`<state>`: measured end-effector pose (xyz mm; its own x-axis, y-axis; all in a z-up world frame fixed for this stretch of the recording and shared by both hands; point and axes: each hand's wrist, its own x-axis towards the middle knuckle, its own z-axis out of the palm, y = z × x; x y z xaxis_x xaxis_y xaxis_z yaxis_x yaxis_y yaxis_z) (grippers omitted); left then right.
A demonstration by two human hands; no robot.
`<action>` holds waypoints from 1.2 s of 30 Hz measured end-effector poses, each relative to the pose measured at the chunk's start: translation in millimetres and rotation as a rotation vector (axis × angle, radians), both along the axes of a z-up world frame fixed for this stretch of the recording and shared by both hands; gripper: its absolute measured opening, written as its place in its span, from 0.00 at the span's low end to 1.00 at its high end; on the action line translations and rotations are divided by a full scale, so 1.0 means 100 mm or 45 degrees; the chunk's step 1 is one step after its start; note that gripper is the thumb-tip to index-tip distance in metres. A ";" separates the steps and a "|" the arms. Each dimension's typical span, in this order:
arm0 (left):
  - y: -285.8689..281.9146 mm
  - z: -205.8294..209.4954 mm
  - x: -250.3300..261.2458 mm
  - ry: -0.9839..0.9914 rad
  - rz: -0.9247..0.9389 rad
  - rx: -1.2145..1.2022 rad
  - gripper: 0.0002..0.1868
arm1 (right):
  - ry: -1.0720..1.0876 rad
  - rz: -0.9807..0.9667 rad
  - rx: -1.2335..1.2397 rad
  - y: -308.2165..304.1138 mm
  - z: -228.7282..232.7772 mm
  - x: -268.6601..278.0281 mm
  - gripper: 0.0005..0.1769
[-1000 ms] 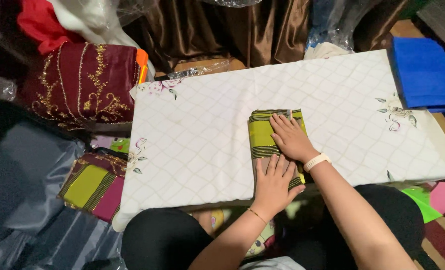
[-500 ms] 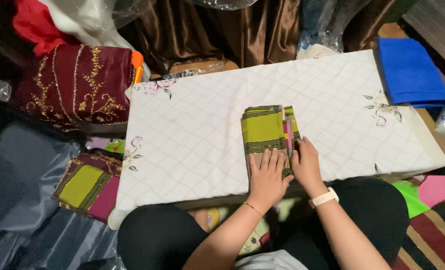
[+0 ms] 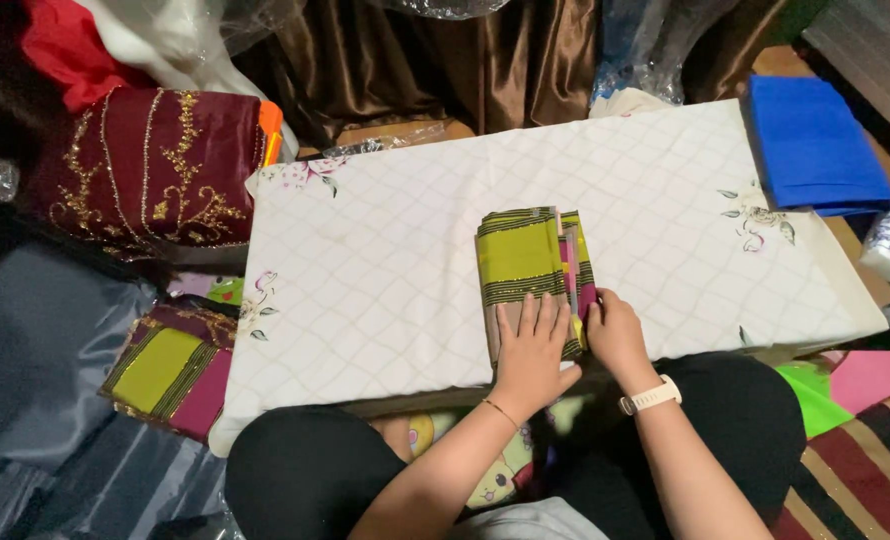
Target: Folding a piece of traditional striped fabric into a neat rectangle
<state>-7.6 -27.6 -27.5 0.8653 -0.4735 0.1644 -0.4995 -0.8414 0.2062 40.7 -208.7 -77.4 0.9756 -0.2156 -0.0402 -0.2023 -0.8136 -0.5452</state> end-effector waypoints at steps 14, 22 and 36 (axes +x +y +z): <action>-0.17 0.02 0.00 0.115 0.050 -0.069 0.54 | 0.277 0.038 0.004 0.08 0.35 -0.02 0.22; 0.03 0.01 0.08 -0.060 0.064 -0.552 0.48 | 0.063 -0.045 0.584 0.31 0.76 -0.11 0.17; 1.12 0.46 0.14 0.583 0.783 -1.712 0.31 | -0.511 0.274 0.459 1.08 0.98 -0.05 0.13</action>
